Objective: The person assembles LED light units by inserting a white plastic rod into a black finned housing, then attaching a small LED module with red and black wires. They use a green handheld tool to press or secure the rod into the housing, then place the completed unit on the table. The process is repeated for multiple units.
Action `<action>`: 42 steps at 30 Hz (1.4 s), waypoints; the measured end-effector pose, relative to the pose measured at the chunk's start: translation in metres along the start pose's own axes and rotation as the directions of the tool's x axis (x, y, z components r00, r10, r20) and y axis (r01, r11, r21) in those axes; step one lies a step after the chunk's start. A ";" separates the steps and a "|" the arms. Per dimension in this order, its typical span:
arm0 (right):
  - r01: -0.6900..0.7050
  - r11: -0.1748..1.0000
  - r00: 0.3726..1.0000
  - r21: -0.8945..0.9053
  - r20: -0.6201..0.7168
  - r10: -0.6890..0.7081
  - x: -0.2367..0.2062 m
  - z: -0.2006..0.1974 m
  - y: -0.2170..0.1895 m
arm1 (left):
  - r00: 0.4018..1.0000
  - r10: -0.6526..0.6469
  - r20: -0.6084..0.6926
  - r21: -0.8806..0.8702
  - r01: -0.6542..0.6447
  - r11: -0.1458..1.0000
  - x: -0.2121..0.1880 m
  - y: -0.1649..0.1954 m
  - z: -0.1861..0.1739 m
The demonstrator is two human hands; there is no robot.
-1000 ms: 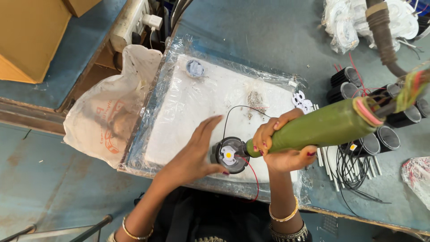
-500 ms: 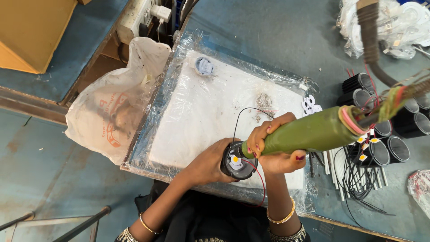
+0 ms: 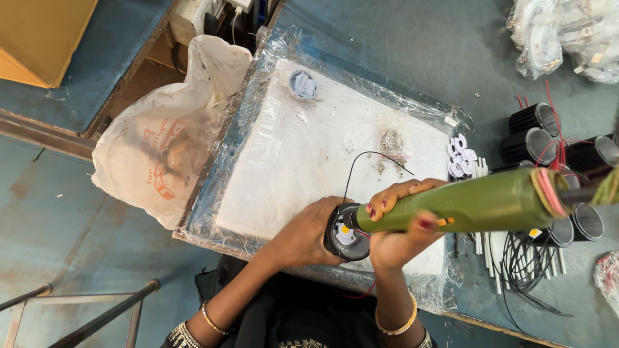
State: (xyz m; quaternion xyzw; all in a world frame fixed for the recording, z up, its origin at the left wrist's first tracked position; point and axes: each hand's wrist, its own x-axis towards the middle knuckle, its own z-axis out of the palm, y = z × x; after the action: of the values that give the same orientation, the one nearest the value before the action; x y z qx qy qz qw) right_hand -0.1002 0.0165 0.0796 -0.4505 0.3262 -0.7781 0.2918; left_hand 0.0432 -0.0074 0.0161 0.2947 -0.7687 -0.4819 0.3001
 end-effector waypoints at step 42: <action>-0.189 0.607 0.884 -0.772 0.135 0.448 -0.008 -0.060 -0.066 | 0.987 0.151 0.047 -0.186 -0.140 0.973 -0.009 0.007 -0.005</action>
State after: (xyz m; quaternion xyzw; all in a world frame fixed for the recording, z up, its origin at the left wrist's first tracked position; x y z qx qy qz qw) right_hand -0.1606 0.0782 0.1039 -0.5807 0.6378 -0.4296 0.2674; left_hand 0.0512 -0.0011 0.0222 0.1943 -0.7497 -0.5355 0.3368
